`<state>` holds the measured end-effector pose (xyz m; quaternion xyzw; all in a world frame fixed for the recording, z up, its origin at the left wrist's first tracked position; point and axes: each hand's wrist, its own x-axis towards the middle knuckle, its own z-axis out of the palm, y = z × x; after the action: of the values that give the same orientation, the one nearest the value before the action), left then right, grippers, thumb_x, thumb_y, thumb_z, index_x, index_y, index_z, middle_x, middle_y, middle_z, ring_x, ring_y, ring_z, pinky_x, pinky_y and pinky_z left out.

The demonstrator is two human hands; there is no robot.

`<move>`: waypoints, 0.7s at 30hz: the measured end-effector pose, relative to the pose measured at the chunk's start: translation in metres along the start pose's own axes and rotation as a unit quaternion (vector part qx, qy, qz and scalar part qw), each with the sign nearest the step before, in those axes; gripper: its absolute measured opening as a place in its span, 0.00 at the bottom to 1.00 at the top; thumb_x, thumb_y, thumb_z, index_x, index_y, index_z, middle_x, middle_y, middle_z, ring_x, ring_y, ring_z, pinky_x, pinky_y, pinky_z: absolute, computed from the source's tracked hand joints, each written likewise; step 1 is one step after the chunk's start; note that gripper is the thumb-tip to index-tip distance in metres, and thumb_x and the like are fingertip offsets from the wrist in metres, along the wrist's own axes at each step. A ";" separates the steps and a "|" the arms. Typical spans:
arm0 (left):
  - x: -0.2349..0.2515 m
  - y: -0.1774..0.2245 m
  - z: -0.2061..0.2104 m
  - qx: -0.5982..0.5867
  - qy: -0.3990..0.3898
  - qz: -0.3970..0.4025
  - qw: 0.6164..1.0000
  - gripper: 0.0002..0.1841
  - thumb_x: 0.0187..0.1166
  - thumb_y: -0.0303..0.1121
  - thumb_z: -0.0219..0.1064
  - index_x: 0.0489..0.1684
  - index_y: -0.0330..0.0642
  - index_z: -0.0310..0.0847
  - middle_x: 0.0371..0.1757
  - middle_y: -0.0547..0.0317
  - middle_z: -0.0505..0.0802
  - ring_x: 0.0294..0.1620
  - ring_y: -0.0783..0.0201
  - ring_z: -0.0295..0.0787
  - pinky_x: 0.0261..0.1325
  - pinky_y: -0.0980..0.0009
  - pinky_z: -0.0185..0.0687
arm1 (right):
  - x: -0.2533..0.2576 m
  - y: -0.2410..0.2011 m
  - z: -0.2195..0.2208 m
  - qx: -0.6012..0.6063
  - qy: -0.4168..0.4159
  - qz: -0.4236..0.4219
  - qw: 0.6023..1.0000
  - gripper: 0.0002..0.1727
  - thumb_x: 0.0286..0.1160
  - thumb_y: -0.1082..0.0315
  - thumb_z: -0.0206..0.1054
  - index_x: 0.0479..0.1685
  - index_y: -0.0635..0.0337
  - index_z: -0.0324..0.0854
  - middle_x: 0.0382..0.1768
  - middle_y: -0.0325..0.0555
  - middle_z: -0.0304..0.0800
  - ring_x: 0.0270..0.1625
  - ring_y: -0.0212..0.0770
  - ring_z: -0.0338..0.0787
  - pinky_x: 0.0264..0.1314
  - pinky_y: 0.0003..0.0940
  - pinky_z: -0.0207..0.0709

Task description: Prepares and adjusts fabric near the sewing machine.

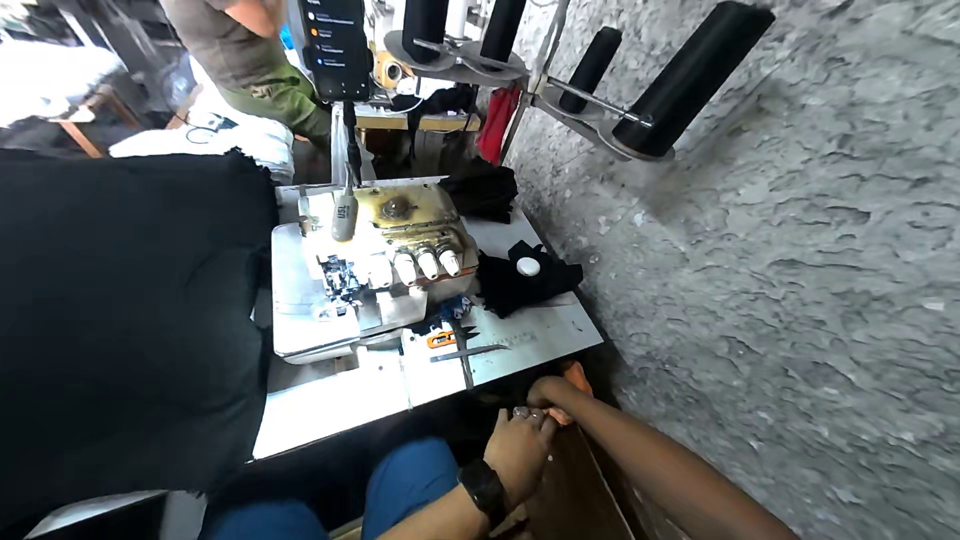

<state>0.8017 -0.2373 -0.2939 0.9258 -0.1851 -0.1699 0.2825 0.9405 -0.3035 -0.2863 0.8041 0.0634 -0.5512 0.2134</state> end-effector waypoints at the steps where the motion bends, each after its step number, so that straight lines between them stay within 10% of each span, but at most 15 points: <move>1: 0.000 0.000 0.001 0.000 -0.004 0.004 1.000 0.29 0.76 0.24 0.67 0.80 0.46 0.73 0.78 0.48 0.81 0.80 0.44 0.76 0.74 0.36 0.72 | 0.003 0.001 0.002 -0.027 0.004 -0.008 1.000 0.26 0.85 0.57 0.61 0.67 0.72 0.82 0.73 0.65 0.81 0.78 0.58 0.79 0.78 0.60 0.68; 21: 0.004 0.001 -0.002 0.008 -0.006 0.003 1.000 0.29 0.75 0.24 0.69 0.79 0.46 0.73 0.79 0.49 0.81 0.81 0.44 0.75 0.74 0.36 0.72 | 0.020 0.009 0.020 -0.112 0.068 -0.051 0.990 0.25 0.86 0.55 0.59 0.60 0.72 0.85 0.69 0.69 0.84 0.76 0.65 0.81 0.75 0.69 0.69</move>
<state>0.8061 -0.2392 -0.2930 0.9264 -0.1907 -0.1727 0.2748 0.9335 -0.3227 -0.3081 0.8068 0.1799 -0.4944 0.2688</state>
